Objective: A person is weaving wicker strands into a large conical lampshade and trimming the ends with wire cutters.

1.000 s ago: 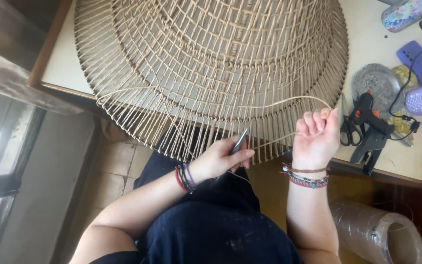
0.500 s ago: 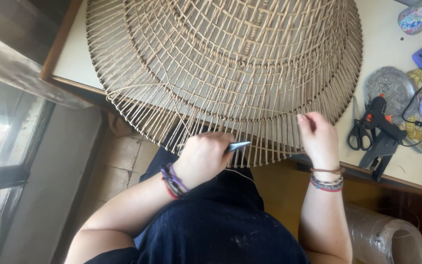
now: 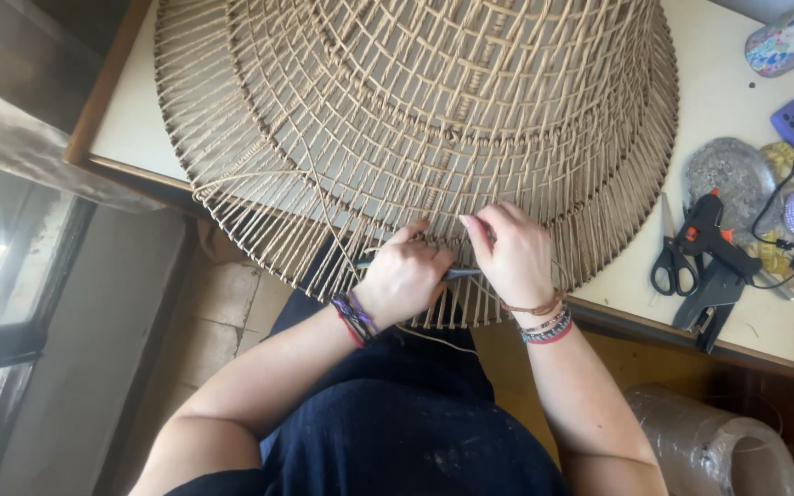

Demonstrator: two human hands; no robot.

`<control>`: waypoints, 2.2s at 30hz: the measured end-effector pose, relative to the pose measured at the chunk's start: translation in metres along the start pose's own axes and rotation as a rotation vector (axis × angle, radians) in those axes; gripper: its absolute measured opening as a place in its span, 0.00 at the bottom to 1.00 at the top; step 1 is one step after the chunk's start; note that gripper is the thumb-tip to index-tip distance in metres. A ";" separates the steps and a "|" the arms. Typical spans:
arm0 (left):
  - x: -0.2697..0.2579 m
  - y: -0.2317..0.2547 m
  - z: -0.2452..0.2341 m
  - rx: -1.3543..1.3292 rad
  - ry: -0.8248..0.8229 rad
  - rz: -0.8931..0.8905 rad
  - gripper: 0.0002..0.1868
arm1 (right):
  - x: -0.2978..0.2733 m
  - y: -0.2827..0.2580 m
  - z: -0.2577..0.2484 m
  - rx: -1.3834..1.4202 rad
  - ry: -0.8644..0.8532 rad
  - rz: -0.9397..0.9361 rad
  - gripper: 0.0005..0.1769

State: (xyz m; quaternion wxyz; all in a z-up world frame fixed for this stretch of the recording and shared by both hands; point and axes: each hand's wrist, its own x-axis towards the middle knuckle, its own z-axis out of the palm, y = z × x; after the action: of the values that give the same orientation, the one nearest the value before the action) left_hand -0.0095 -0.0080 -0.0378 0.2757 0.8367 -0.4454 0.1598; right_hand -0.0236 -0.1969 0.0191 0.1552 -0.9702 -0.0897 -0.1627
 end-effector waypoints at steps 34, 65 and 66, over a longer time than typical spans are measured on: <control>0.011 0.007 -0.027 -0.161 -0.161 -0.170 0.05 | -0.096 0.104 -0.101 -0.077 0.290 0.375 0.27; 0.013 0.017 -0.035 -0.051 -0.313 -0.251 0.07 | -0.069 0.052 -0.064 -0.104 0.185 0.330 0.09; 0.016 0.019 -0.037 -0.026 -0.318 -0.254 0.08 | -0.047 0.035 -0.050 -0.035 0.136 0.273 0.12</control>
State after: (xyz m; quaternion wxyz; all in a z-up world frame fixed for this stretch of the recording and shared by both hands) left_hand -0.0172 -0.0048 0.0061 0.2304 0.8973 -0.3762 -0.0163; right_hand -0.0736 -0.2515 0.0384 0.1647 -0.9627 0.0568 -0.2070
